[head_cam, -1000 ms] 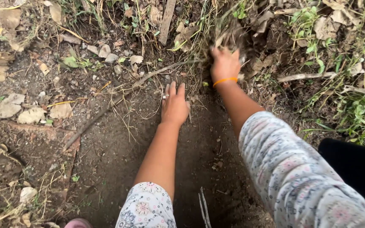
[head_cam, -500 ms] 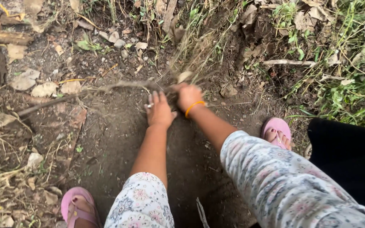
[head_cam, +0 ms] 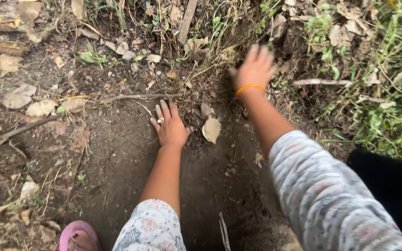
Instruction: Digging into the soil with hands and removing debris and roots.
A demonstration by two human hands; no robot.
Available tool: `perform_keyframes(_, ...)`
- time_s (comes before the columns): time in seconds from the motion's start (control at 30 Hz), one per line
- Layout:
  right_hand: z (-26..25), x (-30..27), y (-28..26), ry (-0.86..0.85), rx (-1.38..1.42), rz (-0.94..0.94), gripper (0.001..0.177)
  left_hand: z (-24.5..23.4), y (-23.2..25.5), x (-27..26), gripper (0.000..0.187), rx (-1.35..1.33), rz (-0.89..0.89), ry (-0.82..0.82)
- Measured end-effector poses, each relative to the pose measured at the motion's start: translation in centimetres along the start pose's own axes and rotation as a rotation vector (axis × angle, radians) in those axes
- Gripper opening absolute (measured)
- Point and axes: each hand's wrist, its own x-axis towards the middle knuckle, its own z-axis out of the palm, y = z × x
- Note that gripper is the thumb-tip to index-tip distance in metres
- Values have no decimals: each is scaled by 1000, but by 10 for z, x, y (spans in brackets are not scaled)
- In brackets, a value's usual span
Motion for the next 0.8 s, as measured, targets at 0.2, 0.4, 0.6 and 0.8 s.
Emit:
perform_keyframes(0.2,6,44,-8,-201,196,247,99,-3,16,25,109,0,63,-11)
perform_keyframes(0.4,59,49,-31,-104,124,285,75,9,-4,12,98,-21,121,60)
perform_keyframes(0.6,97,20,-10,-9,248,125,49,11,-19,-21,108,-80,97,-4)
perform_keyframes(0.8,129,-92,-20,-225,442,12,39,21,-24,-50,108,7,101,-30)
